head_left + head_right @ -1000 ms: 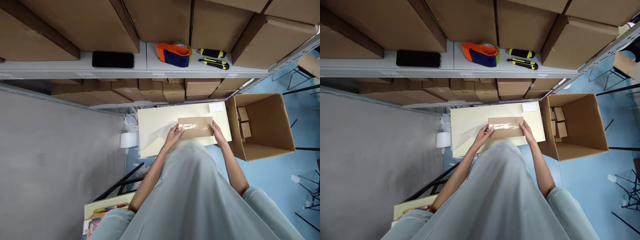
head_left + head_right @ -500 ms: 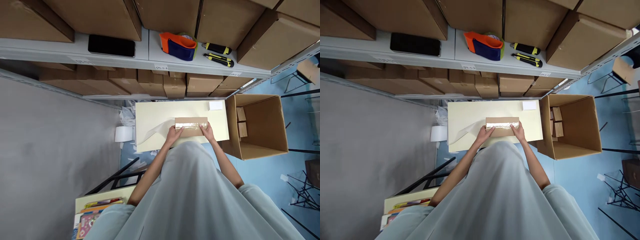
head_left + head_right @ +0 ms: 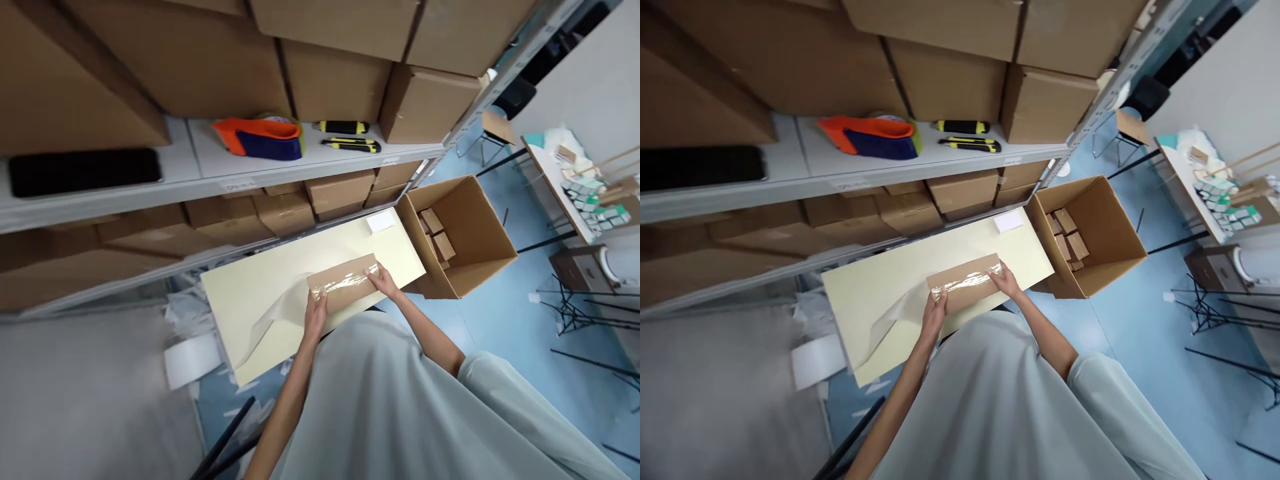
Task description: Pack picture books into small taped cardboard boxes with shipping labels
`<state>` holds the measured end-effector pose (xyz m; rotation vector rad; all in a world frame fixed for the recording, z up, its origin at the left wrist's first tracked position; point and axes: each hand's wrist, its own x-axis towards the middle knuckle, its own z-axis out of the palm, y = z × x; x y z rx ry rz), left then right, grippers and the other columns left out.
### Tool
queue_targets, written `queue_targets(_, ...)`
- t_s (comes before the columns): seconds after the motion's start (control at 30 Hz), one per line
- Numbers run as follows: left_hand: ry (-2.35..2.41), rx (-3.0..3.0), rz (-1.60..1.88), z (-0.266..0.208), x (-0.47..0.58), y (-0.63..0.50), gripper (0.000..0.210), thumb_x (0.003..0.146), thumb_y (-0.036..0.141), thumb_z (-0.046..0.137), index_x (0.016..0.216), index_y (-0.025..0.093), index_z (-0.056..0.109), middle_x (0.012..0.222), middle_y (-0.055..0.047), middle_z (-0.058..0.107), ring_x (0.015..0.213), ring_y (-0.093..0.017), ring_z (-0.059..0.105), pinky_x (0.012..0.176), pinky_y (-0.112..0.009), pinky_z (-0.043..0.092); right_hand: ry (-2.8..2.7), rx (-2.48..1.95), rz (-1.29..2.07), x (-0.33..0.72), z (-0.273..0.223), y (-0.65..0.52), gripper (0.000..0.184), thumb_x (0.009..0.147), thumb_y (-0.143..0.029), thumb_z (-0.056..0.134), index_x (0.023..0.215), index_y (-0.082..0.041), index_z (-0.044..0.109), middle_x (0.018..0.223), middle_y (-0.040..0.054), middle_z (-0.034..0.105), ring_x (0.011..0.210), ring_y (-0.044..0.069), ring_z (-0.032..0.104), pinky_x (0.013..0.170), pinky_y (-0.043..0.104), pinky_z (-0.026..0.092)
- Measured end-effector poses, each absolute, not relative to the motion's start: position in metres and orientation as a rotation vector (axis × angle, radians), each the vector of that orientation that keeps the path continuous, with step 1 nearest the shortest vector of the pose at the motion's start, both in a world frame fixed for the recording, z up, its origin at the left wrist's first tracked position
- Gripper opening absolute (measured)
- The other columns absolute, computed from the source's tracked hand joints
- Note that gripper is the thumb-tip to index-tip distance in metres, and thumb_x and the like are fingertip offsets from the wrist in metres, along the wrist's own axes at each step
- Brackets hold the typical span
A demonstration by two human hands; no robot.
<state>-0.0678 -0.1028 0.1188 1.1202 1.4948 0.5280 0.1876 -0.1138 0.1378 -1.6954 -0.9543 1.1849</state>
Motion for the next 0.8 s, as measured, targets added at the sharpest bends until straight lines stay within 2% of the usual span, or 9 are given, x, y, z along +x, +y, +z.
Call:
queue_targets(0.23, 1.339, 1.252, 0.418, 0.157, -0.059, -0.096, 0.063, 0.107, 0.064, 0.045, 0.16, 0.031, 0.051, 0.15, -0.008, 0.07, 0.145, -0.028, 0.062, 0.12, -0.04, 0.05, -0.761, -1.662, 0.944, 0.184, 0.188, -0.174, 0.079, 0.093, -0.068, 0.072, 0.161, -0.031, 0.054, 0.135, 0.0042, 0.078, 0.137, 0.032, 0.066, 0.123, 0.048, 0.049)
queue_targets(0.4, 1.202, 1.339, 0.293, 0.176, -0.014, -0.084, 0.059, 0.102, 0.066, 0.053, 0.15, 0.033, 0.063, 0.139, -0.005, 0.076, 0.135, -0.03, 0.067, 0.114, -0.041, 0.055, -0.54, -1.752, 0.71, 0.198, 0.211, -0.217, 0.076, 0.096, -0.067, 0.07, 0.162, -0.033, 0.055, 0.141, 0.0052, 0.075, 0.143, 0.036, 0.062, 0.126, 0.054, 0.046)
queue_targets(0.6, 1.165, 1.493, 0.219, 0.199, 0.053, -0.075, 0.056, 0.097, 0.067, 0.06, 0.142, 0.035, 0.069, 0.132, -0.002, 0.079, 0.126, -0.028, 0.071, 0.104, -0.037, 0.059, -0.383, -1.691, 0.603, 0.243, 0.211, -0.245, 0.075, 0.098, -0.064, 0.07, 0.165, -0.035, 0.051, 0.153, 0.0045, 0.068, 0.145, 0.035, 0.061, 0.126, 0.053, 0.048)
queue_targets(0.8, 1.216, 1.574, 0.197, 0.219, 0.152, -0.083, 0.059, 0.097, 0.068, 0.059, 0.142, 0.03, 0.068, 0.131, -0.005, 0.079, 0.124, -0.028, 0.071, 0.104, -0.034, 0.058, -0.287, -1.649, 0.617, 0.332, 0.203, -0.255, 0.079, 0.098, -0.063, 0.07, 0.168, -0.035, 0.046, 0.146, 0.0041, 0.072, 0.15, 0.032, 0.057, 0.13, 0.051, 0.044)
